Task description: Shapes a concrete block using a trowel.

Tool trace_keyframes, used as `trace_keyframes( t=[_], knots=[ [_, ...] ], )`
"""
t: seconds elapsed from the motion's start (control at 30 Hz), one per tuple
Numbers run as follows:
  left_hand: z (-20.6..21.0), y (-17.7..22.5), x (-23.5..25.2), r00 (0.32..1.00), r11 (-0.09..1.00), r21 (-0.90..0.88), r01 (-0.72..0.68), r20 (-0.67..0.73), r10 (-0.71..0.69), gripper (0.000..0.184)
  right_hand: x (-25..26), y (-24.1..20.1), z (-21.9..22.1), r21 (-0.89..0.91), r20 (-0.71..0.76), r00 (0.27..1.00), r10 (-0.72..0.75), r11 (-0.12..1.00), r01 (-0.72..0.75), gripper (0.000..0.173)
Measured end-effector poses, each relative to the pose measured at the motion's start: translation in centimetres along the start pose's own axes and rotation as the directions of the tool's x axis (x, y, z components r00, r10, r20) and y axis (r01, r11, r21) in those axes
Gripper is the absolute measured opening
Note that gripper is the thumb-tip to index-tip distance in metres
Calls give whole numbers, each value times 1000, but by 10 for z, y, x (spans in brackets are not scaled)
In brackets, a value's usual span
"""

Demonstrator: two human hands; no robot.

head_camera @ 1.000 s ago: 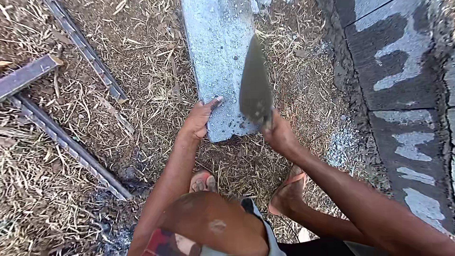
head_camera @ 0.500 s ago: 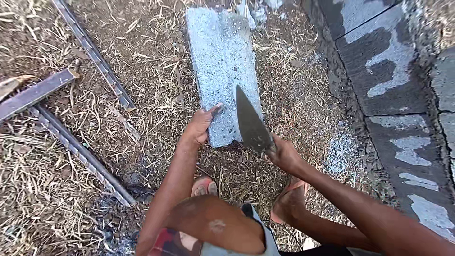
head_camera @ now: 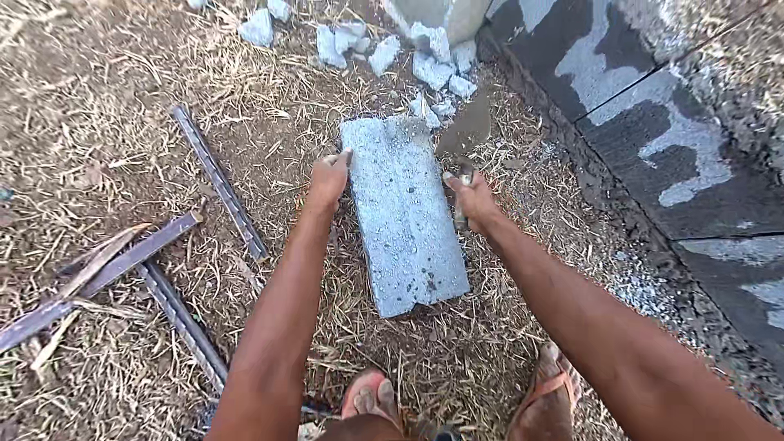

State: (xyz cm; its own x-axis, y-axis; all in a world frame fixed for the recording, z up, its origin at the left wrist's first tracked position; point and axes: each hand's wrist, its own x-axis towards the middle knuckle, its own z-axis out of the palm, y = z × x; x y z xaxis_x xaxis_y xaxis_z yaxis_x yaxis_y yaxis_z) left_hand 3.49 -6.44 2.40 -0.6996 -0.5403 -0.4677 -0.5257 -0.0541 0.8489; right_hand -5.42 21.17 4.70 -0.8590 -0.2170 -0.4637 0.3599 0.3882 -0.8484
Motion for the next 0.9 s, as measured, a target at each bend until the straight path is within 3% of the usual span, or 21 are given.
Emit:
trace_keyframes(
  t=[0.13, 0.27, 0.4, 0.5, 0.67, 0.73, 0.9],
  knots=[
    [32, 3, 12, 998, 987, -159, 37, -50, -46, 63, 12, 1, 2, -53, 28, 999, 36, 998, -34, 63],
    [37, 3, -5, 994, 966, -257, -5, -107, -24, 56, 3, -3, 3, -46, 12, 1000, 10, 999, -10, 63],
    [31, -2, -58, 984, 968, -252, -3, -173, -42, 68, -49, -8, -4, -83, 19, 999, 45, 996, -43, 68],
    [20, -2, -110, 981, 978, -210, -4, -193, -37, 70, -82, -12, -3, -2, 6, 1000, 26, 1000, -26, 58],
    [5, 39, -165, 951, 954, -219, -205, -275, 141, 57, -122, -46, -6, 180, -97, 989, -112, 975, 128, 38],
    [-3, 68, -166, 895, 900, -210, -382, -327, 303, 53, -128, -67, -11, 217, -92, 967, -238, 943, 252, 39],
    [-26, 131, -127, 615, 631, -116, -767, -416, 670, 64, -81, -116, -4, 317, -129, 825, -550, 766, 560, 32]
  ],
)
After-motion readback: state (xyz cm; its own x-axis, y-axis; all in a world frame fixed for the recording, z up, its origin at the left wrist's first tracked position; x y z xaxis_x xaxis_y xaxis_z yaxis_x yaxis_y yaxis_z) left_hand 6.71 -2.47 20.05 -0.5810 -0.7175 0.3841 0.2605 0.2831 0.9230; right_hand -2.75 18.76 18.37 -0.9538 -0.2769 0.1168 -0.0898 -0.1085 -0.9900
